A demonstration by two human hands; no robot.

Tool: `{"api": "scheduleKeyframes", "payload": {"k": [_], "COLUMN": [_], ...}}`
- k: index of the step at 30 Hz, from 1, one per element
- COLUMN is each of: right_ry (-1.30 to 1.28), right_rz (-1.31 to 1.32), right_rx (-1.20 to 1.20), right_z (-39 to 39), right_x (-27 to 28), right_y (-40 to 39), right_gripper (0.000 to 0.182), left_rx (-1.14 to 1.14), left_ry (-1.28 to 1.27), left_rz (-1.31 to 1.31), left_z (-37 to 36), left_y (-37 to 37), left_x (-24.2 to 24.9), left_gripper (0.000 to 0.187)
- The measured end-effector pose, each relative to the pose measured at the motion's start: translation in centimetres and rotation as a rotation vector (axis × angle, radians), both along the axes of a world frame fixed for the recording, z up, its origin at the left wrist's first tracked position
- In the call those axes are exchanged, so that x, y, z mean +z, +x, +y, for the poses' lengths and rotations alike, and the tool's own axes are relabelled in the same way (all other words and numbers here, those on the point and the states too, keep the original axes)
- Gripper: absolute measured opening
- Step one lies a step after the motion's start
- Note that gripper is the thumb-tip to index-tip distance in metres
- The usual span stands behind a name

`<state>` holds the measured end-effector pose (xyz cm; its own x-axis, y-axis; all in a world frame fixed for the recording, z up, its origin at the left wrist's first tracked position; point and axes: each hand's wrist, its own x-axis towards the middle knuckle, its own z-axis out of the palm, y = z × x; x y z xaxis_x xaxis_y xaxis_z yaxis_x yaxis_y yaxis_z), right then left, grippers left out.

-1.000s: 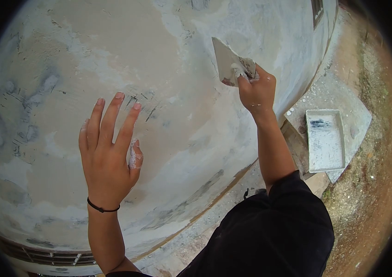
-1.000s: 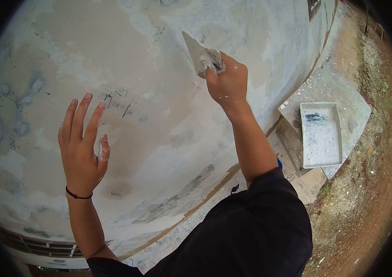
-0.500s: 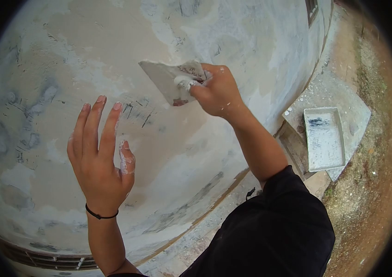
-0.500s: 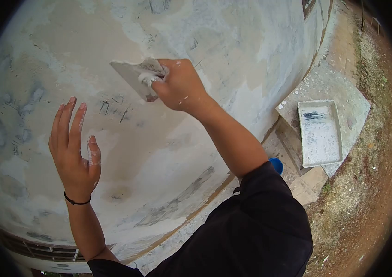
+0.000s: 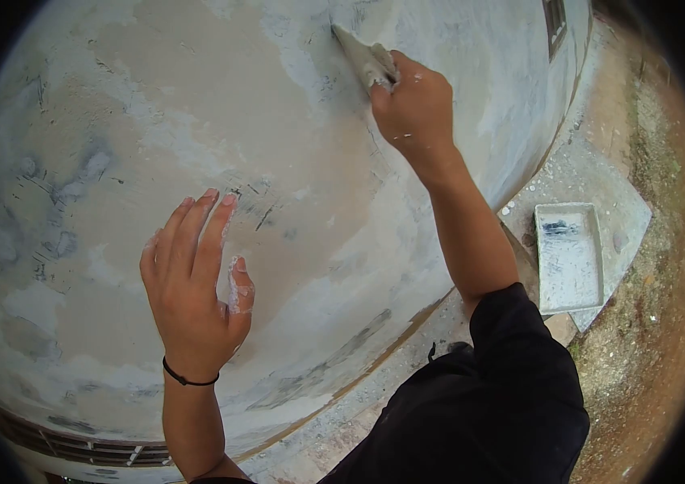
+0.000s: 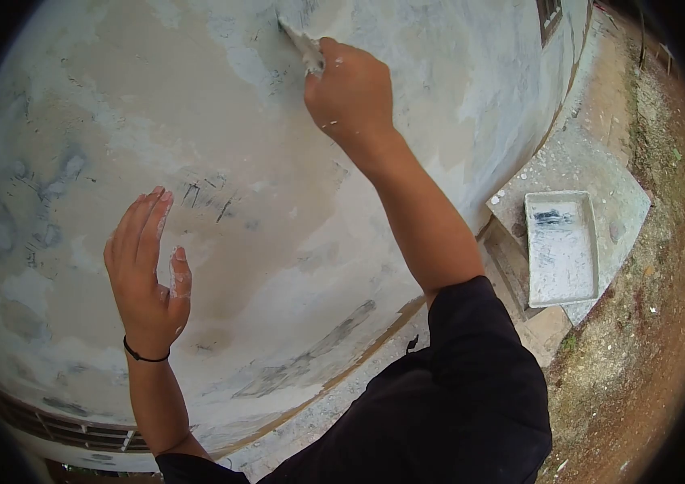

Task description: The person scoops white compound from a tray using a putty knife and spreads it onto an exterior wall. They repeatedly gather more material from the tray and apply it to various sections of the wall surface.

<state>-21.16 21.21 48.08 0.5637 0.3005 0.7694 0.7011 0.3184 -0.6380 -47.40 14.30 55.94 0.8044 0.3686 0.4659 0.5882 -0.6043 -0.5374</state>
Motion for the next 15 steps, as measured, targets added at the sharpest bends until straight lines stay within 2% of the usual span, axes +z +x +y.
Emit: {"api": "scheduleKeyframes", "payload": {"k": [1,2,3,6,8,10,12,14,15], "right_ry": [0.111,0.007,0.057,0.149,0.171,0.183,0.139,0.155,0.02], "right_rz": [-0.16,-0.207,-0.233,-0.256,-0.322,-0.302,0.022,0.047,0.126], "right_rx": [-0.122,-0.099,-0.06,0.003,0.176,0.191,0.603,0.554,0.57], "right_z": [1.7,2.1,2.8,1.6,0.2,-1.3,-2.5,-1.0,-1.0], "right_x": [-0.5,-0.2,-0.2,0.4,0.1,0.2,0.9,0.8,1.4], "right_y": [-2.1,-4.8,-7.1,-10.6,-11.9,-10.1,-6.5,-3.0,-1.0], "right_gripper": [0.019,0.011,0.005,0.006,0.007,0.008,0.012,0.018,0.021], "left_rx": [-0.005,-0.01,-0.013,-0.032,-0.042,-0.042,-0.067,-0.084,-0.103], "left_ry": [0.001,0.001,-0.006,-0.031,-0.058,-0.051,-0.051,-0.068,-0.058], "left_rz": [-0.008,-0.008,-0.016,-0.036,-0.043,-0.054,-0.071,-0.076,-0.094], "left_z": [0.0,0.0,-0.1,-0.4,-0.7,-1.0,-1.2,-1.4,-1.1], "left_y": [0.1,0.1,0.0,0.0,0.0,0.3,0.5,0.5,0.7], "left_x": [-0.1,-0.1,-0.1,-0.1,-0.2,0.0,0.3,0.3,0.2], "left_gripper": [0.052,0.052,0.052,0.052,0.052,0.051,0.051,0.05,0.052]}}
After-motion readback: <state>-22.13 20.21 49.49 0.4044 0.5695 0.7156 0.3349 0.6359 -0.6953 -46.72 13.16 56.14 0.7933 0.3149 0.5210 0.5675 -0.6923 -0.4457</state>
